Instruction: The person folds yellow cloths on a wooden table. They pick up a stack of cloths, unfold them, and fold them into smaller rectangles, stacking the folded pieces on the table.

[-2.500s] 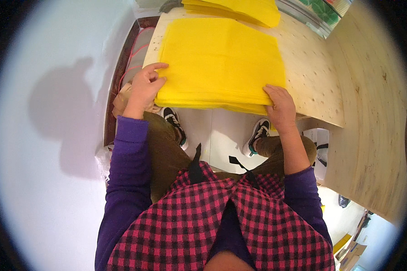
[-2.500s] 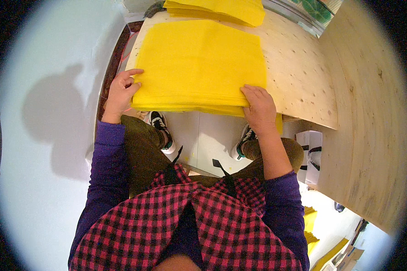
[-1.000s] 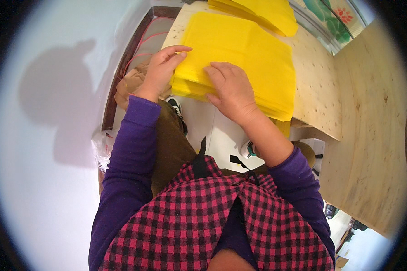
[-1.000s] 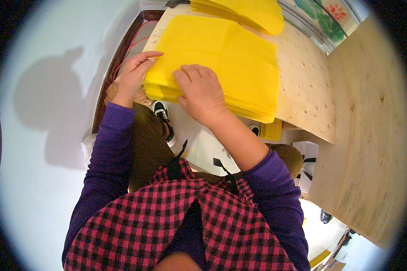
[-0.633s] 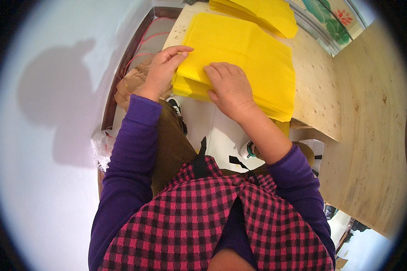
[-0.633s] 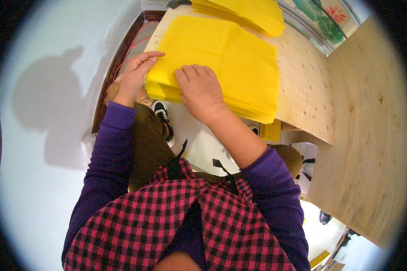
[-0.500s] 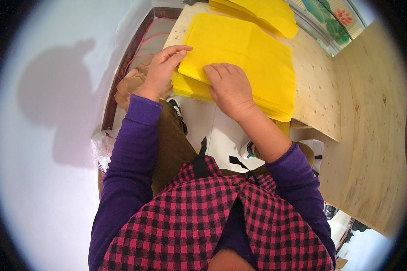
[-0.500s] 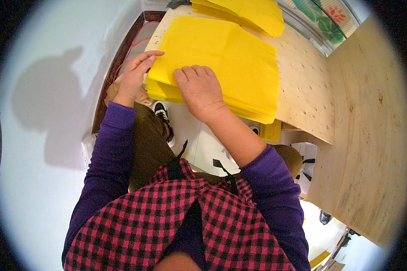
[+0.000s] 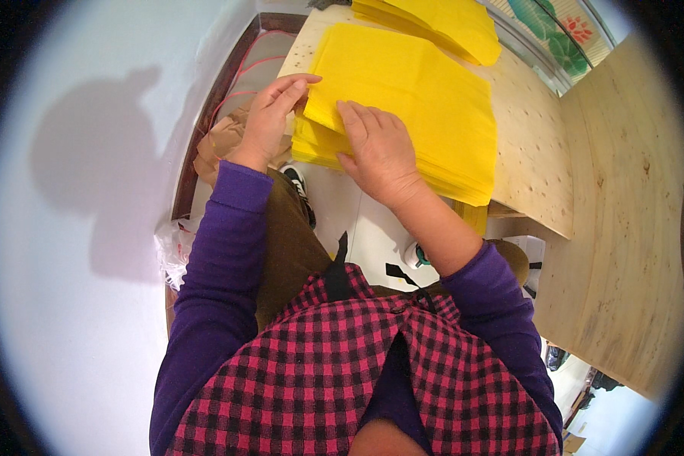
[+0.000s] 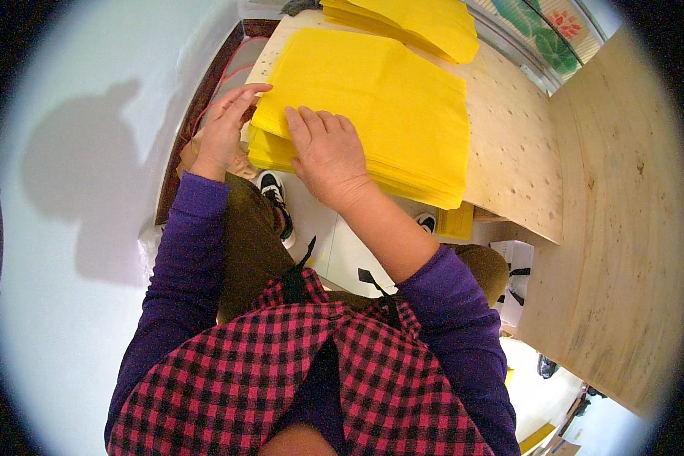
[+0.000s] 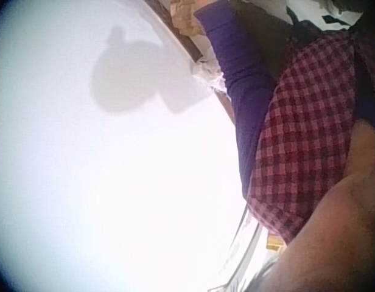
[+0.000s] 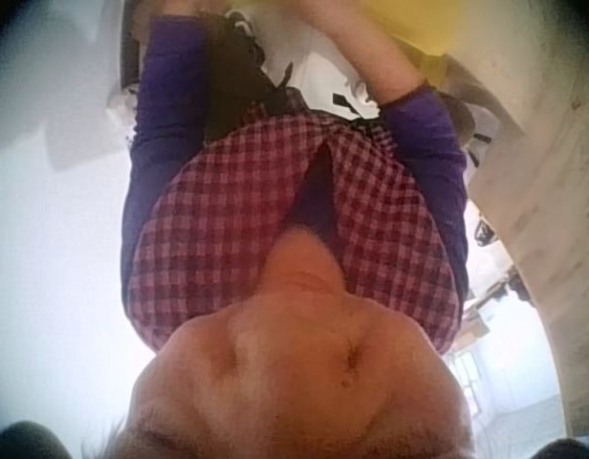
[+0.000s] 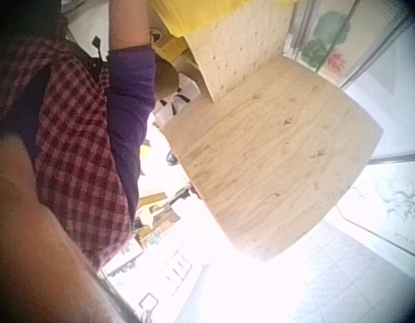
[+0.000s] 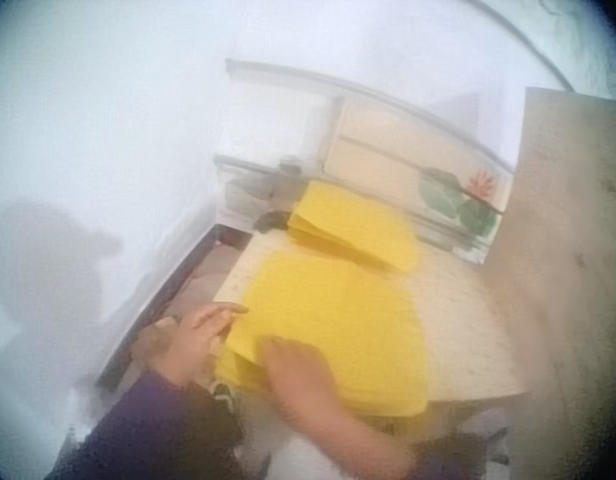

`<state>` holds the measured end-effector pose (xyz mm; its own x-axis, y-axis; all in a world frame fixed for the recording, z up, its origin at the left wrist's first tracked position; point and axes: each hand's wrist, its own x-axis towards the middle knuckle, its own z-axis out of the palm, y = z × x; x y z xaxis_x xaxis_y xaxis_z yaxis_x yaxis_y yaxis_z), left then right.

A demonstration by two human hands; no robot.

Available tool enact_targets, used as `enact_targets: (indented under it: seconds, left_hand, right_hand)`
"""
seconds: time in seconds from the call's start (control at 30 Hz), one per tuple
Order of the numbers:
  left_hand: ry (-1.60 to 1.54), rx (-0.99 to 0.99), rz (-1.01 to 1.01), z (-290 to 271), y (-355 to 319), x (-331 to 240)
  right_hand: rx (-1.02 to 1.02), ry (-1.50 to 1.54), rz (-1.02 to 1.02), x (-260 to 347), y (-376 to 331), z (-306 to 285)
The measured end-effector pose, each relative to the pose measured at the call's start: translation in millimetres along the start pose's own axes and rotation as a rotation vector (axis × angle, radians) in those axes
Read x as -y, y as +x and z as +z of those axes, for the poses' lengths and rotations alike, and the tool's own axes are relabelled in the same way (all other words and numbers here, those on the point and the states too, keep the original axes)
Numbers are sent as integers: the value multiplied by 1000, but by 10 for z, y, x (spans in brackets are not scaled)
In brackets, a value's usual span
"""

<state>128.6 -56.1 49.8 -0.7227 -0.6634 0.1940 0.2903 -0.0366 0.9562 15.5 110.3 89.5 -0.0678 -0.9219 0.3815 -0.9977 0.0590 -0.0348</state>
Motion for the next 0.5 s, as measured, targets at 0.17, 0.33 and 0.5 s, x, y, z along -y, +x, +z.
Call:
enact_targets:
  seconds: [0.17,0.33,0.5]
  left_hand:
    - [-104,-21,10,17,-1,17]
    - [-119,-17,5,-1,-5,17]
    - [-166,-6,22,-11,-8,19]
  right_hand:
    - [-42,34,15,48,20,37]
    - [-52,71,47,73,23,36]
    - [-56,72,75,105,40,54]
